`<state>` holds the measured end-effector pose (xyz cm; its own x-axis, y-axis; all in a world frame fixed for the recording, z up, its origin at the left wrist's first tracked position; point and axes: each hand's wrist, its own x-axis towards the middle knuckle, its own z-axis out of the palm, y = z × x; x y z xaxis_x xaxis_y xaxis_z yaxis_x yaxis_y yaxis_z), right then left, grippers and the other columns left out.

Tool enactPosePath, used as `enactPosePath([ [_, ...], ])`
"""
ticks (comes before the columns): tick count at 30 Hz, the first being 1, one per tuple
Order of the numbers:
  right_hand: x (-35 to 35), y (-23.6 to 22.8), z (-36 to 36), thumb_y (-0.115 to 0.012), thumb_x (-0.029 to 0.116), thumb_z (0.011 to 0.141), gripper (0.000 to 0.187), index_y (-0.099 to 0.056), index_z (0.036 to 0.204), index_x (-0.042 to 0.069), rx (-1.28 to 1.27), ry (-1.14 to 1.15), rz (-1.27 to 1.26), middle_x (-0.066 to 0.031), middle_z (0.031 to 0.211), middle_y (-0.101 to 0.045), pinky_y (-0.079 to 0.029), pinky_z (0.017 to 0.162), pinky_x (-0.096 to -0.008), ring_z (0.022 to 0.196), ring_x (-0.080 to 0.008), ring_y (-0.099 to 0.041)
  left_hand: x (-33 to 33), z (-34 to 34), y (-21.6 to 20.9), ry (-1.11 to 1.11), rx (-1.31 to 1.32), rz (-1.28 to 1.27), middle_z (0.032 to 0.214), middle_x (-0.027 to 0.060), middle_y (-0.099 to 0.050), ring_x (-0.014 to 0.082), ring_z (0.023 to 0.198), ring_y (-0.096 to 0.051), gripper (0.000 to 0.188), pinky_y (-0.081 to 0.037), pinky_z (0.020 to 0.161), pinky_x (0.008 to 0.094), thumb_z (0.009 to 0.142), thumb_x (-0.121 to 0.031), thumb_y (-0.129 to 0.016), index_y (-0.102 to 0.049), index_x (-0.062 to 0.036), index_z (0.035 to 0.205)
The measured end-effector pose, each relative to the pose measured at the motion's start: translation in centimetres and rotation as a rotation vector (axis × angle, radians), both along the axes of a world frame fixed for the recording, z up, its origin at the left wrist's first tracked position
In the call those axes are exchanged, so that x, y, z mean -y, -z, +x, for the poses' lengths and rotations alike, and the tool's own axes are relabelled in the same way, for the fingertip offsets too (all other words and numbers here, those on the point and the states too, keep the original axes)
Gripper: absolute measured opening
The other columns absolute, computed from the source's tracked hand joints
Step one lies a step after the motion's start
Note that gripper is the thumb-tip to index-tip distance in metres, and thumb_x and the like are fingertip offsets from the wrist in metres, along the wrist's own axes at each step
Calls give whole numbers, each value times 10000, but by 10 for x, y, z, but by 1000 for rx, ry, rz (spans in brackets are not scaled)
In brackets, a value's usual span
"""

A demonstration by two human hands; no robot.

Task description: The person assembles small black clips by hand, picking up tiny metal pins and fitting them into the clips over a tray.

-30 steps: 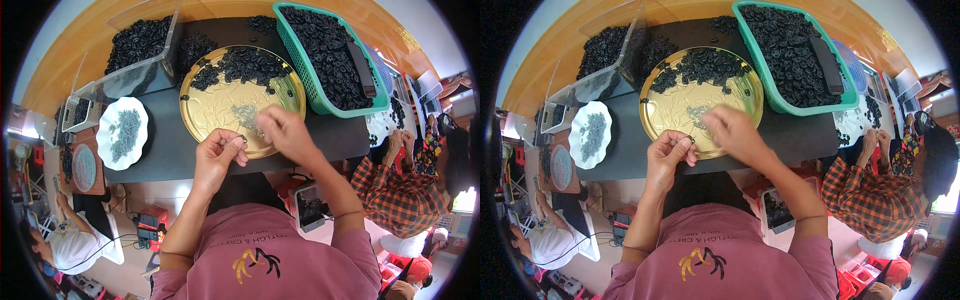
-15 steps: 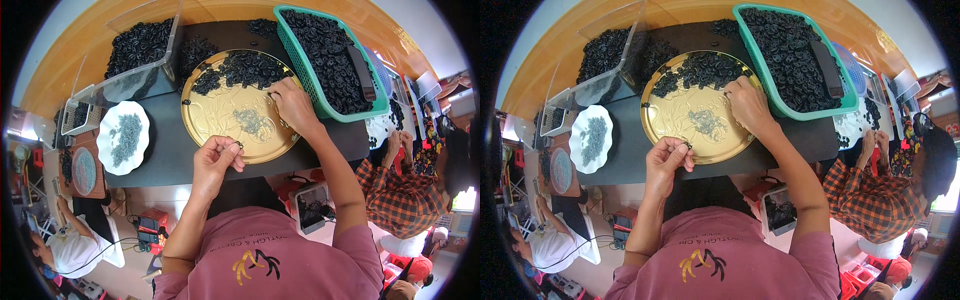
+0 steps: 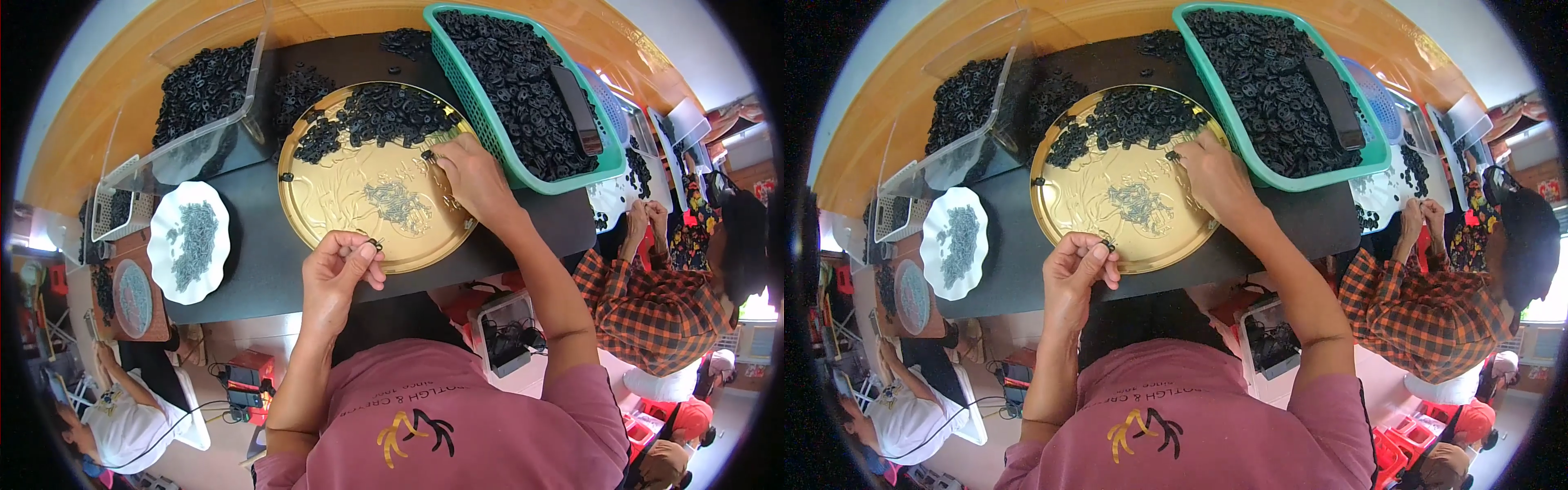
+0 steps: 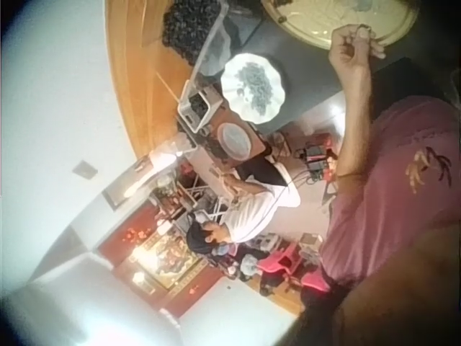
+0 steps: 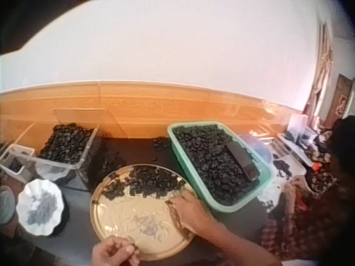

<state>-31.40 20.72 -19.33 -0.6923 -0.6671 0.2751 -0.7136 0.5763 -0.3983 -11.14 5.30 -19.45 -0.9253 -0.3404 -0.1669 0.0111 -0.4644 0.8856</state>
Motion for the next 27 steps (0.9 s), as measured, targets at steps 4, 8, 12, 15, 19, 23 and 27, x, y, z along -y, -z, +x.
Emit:
enactPosePath([
  [4, -5, -1, 3, -563, 64, 874, 195, -620, 1058, 36, -8, -37, -158, -137, 996, -578, -486, 769, -394, 904, -323, -596, 1, 0, 0, 3, 5, 4, 820, 106, -628, 136, 638, -602, 116, -512, 559, 254, 919, -82, -588, -556, 22, 959],
  [8, -12, 1, 19, -583, 60, 840, 217, -603, 1051, 16, -98, 59, -50, -139, 1012, -553, -503, 745, -408, 883, -328, -603, 1, 0, -1, 1, 29, 4, 822, 109, -630, 136, 638, -601, 113, -512, 554, 255, 917, -81, -590, -558, 21, 952],
  [12, -15, 3, 23, -605, 77, 816, 210, -607, 1019, 23, -154, 4, 90, -118, 991, -544, -520, 699, -403, 861, -316, -614, 2, 1, -1, 10, 20, 3, 823, 112, -633, 138, 638, -601, 108, -512, 550, 254, 916, -79, -591, -559, 19, 948],
  [15, -12, -2, 22, -586, 94, 855, 151, -626, 994, 47, -148, 13, 66, -94, 980, -575, -516, 684, -379, 815, -302, -615, 2, 2, 1, 9, 24, 0, 824, 110, -634, 138, 637, -601, 102, -512, 549, 254, 916, -79, -591, -560, 13, 947],
  [19, -3, -2, 15, -583, 96, 858, 147, -630, 992, 56, -114, 27, 12, -99, 976, -580, -515, 694, -390, 807, -307, -615, 1, 2, 1, 9, 20, -6, 824, 105, -636, 138, 635, -601, 93, -512, 548, 254, 916, -77, -589, -562, 7, 947],
  [23, 14, -3, -5, -578, 109, 867, 147, -636, 994, 61, -125, 20, -38, -98, 976, -583, -510, 710, -408, 813, -309, -615, 1, 2, 1, 9, 18, 4, 822, 103, -637, 138, 635, -602, 91, -512, 547, 257, 917, -76, -587, -563, 7, 946],
  [27, 24, 1, -16, -581, 134, 872, 146, -650, 973, 56, -142, 30, 45, -97, 971, -585, -508, 713, -410, 824, -309, -615, 2, 1, 1, 18, 19, -6, 823, 102, -637, 137, 637, -603, 91, -516, 549, 259, 918, -76, -586, -563, 7, 945],
])
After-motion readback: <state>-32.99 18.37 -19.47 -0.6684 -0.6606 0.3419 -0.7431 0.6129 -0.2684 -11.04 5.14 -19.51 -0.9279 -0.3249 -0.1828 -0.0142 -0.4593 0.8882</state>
